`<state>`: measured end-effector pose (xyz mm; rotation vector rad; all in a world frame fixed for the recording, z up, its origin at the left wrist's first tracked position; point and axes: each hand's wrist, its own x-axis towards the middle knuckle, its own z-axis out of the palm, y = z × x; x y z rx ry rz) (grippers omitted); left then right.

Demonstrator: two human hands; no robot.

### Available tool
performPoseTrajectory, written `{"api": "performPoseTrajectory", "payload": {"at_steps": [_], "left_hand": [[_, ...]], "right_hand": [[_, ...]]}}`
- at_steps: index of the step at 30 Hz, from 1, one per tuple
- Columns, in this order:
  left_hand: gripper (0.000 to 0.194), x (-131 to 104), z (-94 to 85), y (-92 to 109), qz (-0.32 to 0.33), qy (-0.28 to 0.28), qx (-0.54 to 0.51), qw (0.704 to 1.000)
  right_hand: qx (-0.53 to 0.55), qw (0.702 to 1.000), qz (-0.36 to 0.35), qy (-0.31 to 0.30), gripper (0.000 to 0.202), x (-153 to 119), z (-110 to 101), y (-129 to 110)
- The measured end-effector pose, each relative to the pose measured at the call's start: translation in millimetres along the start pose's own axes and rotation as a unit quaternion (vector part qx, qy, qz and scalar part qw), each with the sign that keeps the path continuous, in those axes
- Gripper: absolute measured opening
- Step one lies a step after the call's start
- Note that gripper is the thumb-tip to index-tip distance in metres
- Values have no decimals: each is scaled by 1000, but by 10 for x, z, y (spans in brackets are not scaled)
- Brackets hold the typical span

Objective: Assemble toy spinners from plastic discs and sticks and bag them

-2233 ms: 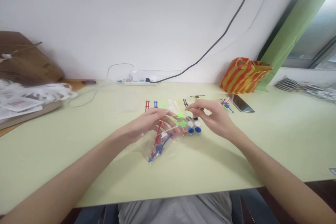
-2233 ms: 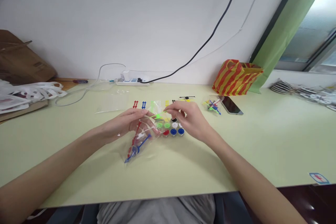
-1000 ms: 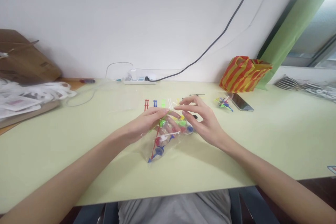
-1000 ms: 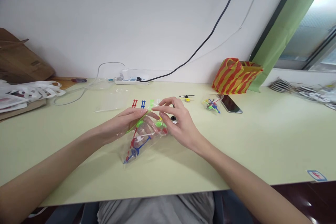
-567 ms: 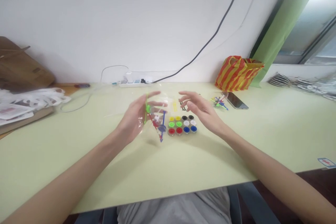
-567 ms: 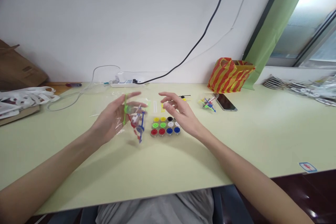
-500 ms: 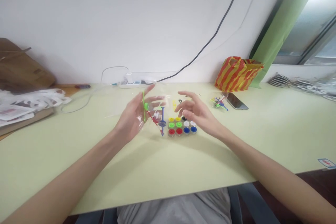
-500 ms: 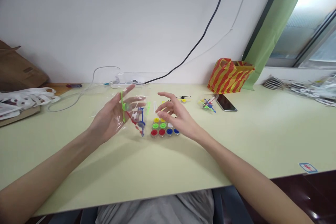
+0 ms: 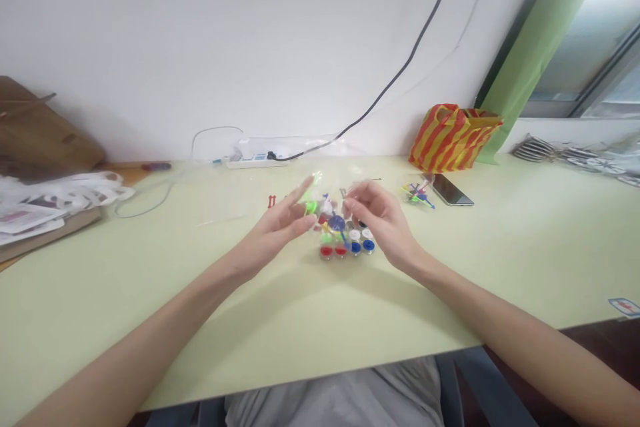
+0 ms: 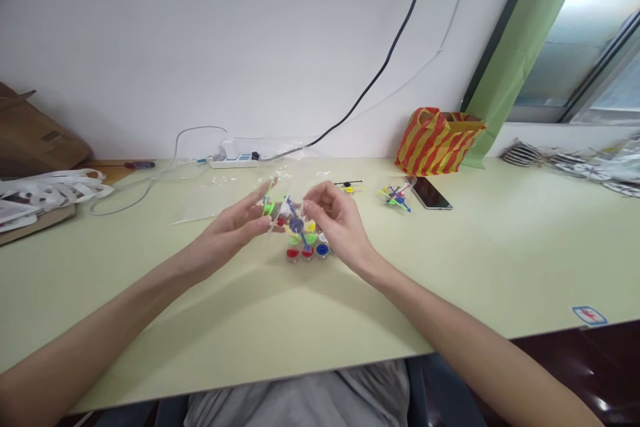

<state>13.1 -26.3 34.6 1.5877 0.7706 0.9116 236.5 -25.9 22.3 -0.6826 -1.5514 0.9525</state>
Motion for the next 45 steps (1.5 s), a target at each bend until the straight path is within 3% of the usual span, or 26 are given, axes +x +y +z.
{"api": "performPoseTrajectory", "payload": {"at_steps": [7, 14, 17, 20, 22, 24, 28, 31, 37, 45], "left_hand": [[65, 28, -28, -15, -22, -9, 68, 997], [65, 14, -10, 5, -21, -61, 30, 997], [61, 31, -15, -29, -31, -30, 36, 998], [55, 58, -60, -66, -12, 37, 39, 998], [52, 76, -100, -86, 2, 77, 31, 997], [45, 90, -134, -102, 11, 105, 7, 994], [36, 100, -151, -114, 5, 118, -51, 992], [33, 93, -140, -109, 0, 111, -64, 992], [39, 76, -145, -113, 15, 73, -65, 995], [58, 85, -196, -138, -14, 56, 15, 998]], "right_hand": [[-45, 999, -11, 27, 23, 17, -48, -14], [51, 997, 46, -22, 29, 3, -53, 18], [32, 998, 42, -42, 42, 83, -173, 79], [-122, 992, 1, 8, 43, 212, -441, 277], [-303, 952, -29, 45, 32, 294, -669, 479], [-431, 902, -16, 25, 34, 355, -881, 694], [-565, 824, 38, -25, 51, 433, -1118, 1003], [-609, 790, 64, -30, 54, 477, -1147, 1088], [-606, 792, 75, -15, 34, 524, -1130, 1085], [-551, 829, 57, 76, 23, 518, -1178, 928]]}}
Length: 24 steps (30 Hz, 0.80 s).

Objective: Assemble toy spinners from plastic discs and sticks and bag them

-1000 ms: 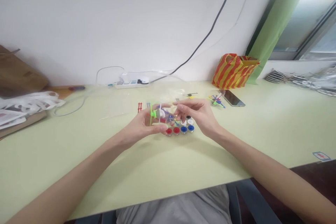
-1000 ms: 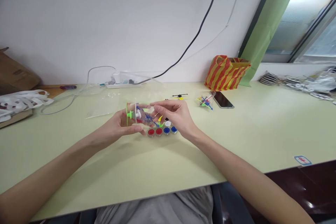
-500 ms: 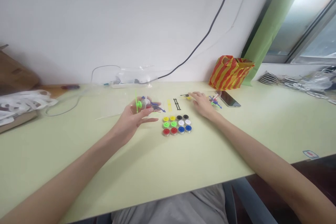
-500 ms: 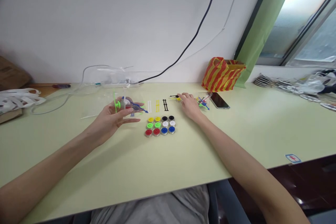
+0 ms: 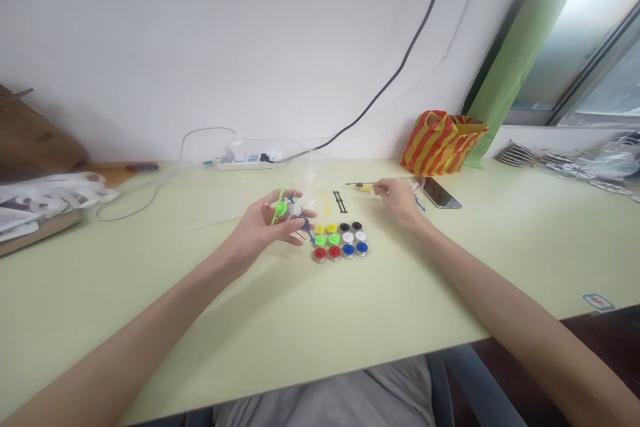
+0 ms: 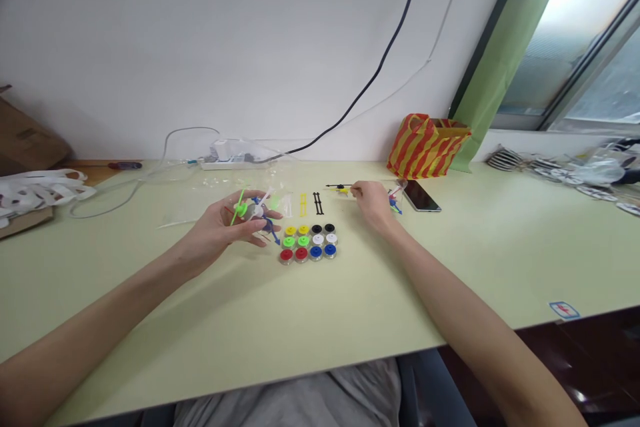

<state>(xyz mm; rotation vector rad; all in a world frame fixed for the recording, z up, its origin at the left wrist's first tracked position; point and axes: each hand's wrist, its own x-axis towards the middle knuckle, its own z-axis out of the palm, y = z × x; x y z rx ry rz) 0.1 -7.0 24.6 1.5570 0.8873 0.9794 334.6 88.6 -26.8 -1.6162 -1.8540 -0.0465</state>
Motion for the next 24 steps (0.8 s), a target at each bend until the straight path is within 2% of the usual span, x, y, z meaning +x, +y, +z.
{"api": "performPoseTrajectory", "payload": {"at_steps": [3, 6, 9, 11, 14, 17, 20, 24], "left_hand": [[57, 14, -11, -3, -5, -13, 7, 1000], [57, 19, -19, -1, -13, -36, 19, 999], [66, 3, -22, 21, -36, -85, 21, 995], [72, -19, -16, 48, -55, -132, 24, 990], [75, -49, -5, 84, -60, -170, 29, 983], [76, -60, -5, 93, -57, -169, 37, 983], [81, -60, -13, 88, -64, -160, 47, 984], [82, -62, -11, 90, -74, -167, 45, 982]], "right_hand": [[67, 995, -10, 79, 26, -7, -183, -82], [221, 958, -46, 177, 18, -69, -396, -250], [343, 916, -87, 191, 16, -189, -570, -484], [377, 903, -102, 177, 18, -284, -636, -650], [375, 904, -125, 162, 20, -420, -660, -864], [326, 918, -142, 177, 18, -518, -635, -992], [281, 926, -143, 205, 17, -561, -616, -1028], [274, 928, -131, 217, 18, -564, -631, -1019]]}}
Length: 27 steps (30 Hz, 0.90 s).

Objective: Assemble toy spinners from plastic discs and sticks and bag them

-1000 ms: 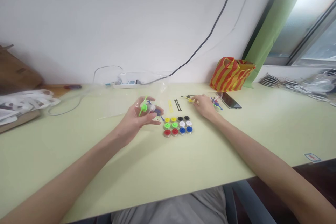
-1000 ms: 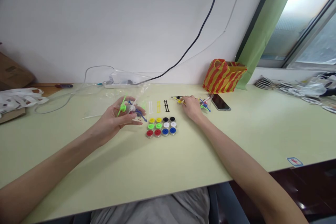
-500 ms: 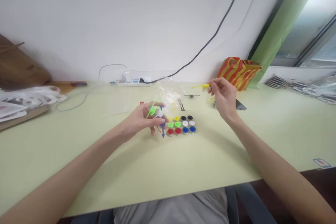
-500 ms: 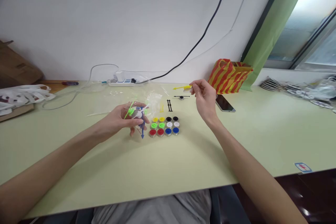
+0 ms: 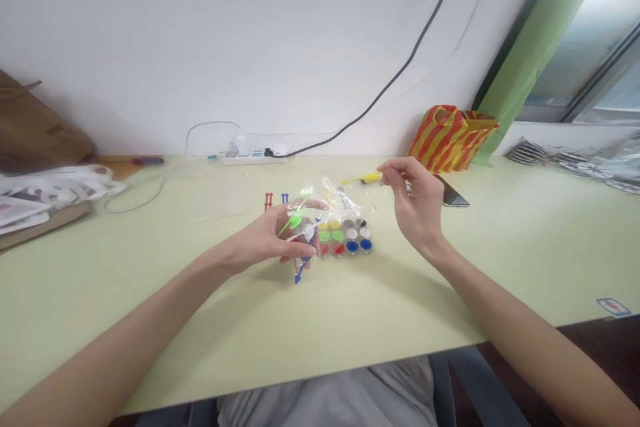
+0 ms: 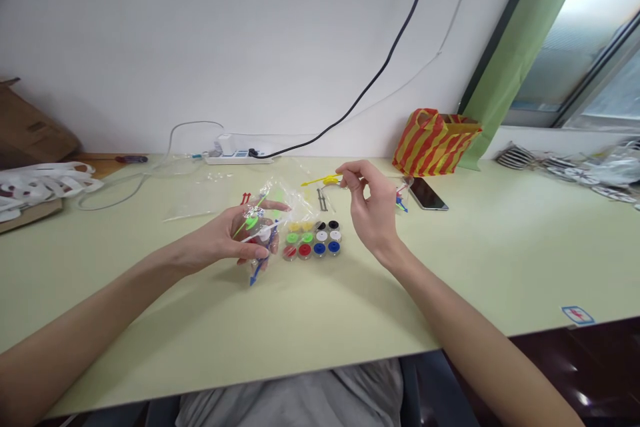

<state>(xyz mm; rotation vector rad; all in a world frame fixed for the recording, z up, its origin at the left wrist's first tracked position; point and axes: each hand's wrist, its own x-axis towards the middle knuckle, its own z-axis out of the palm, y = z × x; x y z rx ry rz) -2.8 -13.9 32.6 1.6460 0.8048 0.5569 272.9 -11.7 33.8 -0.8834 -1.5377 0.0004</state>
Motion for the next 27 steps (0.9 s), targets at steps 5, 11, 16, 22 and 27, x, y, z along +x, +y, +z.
{"api": "performPoseTrajectory", "payload": {"at_steps": [5, 11, 16, 22, 27], "left_hand": [[82, -7, 24, 13, 1, -29, -26, 999], [81, -14, 45, 34, -3, -54, -27, 998], [64, -10, 46, 29, 2, -59, -22, 998], [72, -6, 43, -4, 6, -37, -39, 999], [66, 4, 39, -8, 9, -22, -43, 999]], "right_hand": [[14, 999, -12, -33, 11, -19, 14, -59], [59, 997, -15, -54, 14, -78, 59, -160], [113, 987, 6, -114, 15, -129, 89, -199], [167, 959, 56, -224, 15, -133, 107, -187], [179, 948, 93, -244, 16, -69, 67, -143]]}}
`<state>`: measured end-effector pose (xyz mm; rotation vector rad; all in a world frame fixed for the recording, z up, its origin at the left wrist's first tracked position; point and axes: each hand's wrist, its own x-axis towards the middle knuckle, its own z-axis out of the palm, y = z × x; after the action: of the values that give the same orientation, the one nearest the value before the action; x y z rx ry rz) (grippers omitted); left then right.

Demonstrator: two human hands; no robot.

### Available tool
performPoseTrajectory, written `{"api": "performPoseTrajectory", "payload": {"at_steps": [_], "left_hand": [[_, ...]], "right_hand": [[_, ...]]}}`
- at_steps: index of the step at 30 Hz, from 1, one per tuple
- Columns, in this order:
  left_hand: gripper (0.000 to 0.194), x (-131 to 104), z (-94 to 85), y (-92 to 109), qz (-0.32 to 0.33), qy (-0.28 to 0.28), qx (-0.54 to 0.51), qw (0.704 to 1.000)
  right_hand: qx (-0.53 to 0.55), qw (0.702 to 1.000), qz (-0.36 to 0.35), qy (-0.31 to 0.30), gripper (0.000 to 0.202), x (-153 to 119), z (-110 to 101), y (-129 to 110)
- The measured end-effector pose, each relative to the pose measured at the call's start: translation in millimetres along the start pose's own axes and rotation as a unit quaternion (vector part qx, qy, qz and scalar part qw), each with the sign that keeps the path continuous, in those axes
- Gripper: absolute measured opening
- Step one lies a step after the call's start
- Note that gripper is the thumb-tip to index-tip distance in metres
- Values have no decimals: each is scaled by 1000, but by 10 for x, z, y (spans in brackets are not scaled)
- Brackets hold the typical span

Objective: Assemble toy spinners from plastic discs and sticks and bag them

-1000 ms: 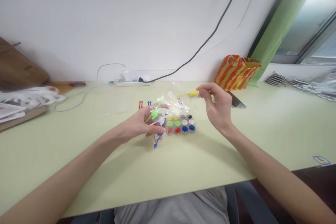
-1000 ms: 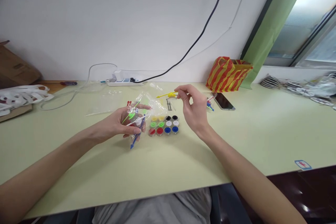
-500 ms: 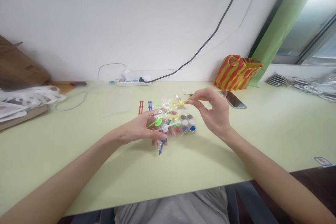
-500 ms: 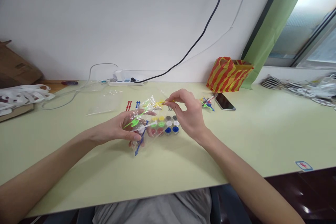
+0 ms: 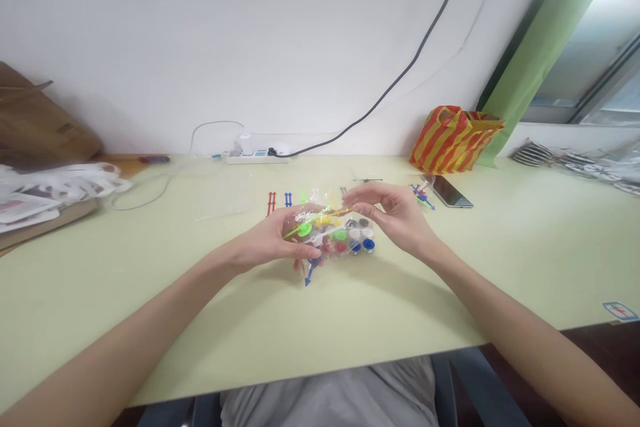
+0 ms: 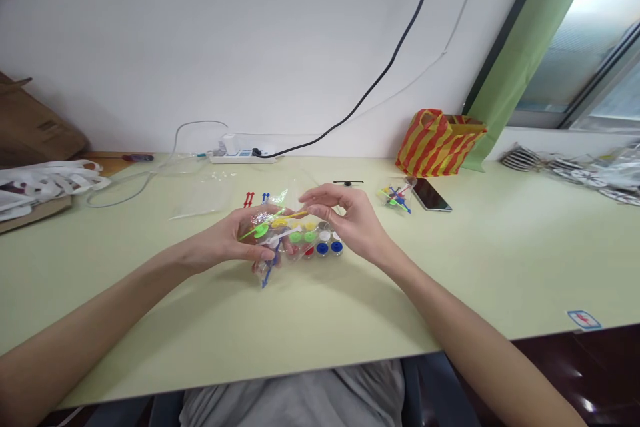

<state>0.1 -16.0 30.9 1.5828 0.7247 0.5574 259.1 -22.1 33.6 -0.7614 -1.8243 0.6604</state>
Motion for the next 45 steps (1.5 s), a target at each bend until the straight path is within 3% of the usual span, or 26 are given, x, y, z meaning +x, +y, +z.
{"api": "performPoseTrajectory", "payload": {"at_steps": [8, 12, 13, 16, 19, 23, 33, 37, 42, 45], "left_hand": [[58, 6, -15, -33, 11, 5, 17, 1000], [67, 35, -25, -40, 50, 68, -6, 996], [67, 44, -28, -36, 69, 90, -10, 994], [63, 69, -45, -28, 110, 158, -10, 981], [58, 83, -67, -42, 111, 200, -9, 974], [54, 91, -76, -83, 105, 210, 9, 972], [50, 96, -73, -121, 76, 170, 38, 982], [52, 84, -61, -114, 58, 165, 20, 984], [41, 69, -47, -71, 60, 167, 45, 983], [40, 66, -51, -63, 59, 168, 53, 983]], "right_hand": [[-42, 997, -39, 42, 15, 22, 22, -8], [-121, 980, -24, 157, 20, 127, -247, 294], [-170, 973, -8, 157, 21, 146, -330, 432], [-318, 943, 66, 75, 32, 167, -514, 901], [-419, 901, 114, -17, 51, 171, -540, 1292], [-480, 861, 153, -65, 59, 209, -463, 1551], [-489, 855, 171, -42, 34, 258, -537, 1635], [-487, 859, 156, -25, 51, 258, -513, 1620], [-475, 866, 117, -98, 57, 252, -472, 1637], [-465, 873, 107, -105, 62, 281, -462, 1676]]}}
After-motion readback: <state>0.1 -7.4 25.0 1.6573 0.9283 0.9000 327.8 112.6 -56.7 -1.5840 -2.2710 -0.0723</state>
